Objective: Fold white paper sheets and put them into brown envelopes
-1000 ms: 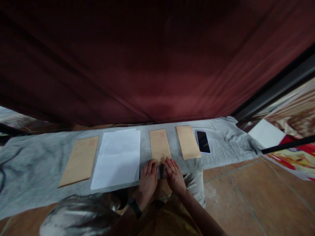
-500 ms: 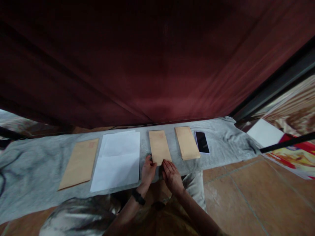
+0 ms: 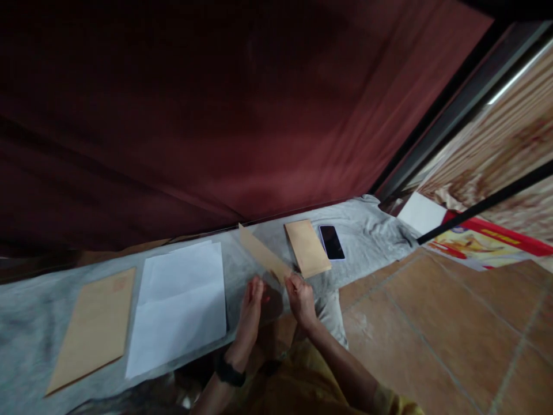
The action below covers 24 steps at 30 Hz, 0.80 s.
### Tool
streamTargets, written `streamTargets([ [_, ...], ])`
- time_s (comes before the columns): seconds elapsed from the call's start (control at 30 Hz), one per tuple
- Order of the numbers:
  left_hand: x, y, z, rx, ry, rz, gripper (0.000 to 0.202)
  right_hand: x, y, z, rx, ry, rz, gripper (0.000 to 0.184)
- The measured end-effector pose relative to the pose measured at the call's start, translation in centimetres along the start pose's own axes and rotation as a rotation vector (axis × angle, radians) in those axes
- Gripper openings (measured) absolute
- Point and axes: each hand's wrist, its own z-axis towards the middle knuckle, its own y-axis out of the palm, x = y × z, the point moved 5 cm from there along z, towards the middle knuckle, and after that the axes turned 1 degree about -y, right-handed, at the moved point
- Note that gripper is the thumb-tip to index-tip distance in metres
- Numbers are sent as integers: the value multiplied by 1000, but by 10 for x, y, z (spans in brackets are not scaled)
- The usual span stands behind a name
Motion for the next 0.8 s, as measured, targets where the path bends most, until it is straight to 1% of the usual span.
streamTargets([
  [0.07, -8, 5, -1, -39, -71, -48, 58, 6, 0, 0, 34, 141, 258, 35],
  [0.13, -15, 11, -2, -78, -112, -94, 57, 10, 7, -4, 28, 254, 518, 36],
  [0.2, -21, 15, -2, -87, -137, -114, 59, 14, 17, -10, 23, 365, 740, 38],
  [0.3, -30, 13, 4, -55, -169, -104, 65, 19, 29, -18, 30, 511, 922, 45],
  [0.37, -35, 8, 9, -31, -162, -80, 66, 23, 32, -20, 43, 579, 971, 50],
  [0.47, -36, -2, 17, -10, -125, 12, 63, 30, 34, -21, 94, 665, 1024, 55],
  [0.53, -37, -9, 19, 1, -131, 64, 63, 36, 35, -22, 124, 709, 1028, 50],
  [0.6, -36, -13, 19, 4, -138, 80, 63, 41, 36, -21, 119, 725, 1000, 43],
  [0.7, -30, -7, 20, -36, -100, 96, 65, 48, 29, -18, 111, 678, 950, 34],
  [0.73, -26, -1, 21, -53, -81, 107, 66, 50, 22, -15, 125, 646, 936, 32],
  [0.8, -17, 16, 25, -91, -43, 121, 69, 55, 4, -9, 165, 580, 915, 29],
])
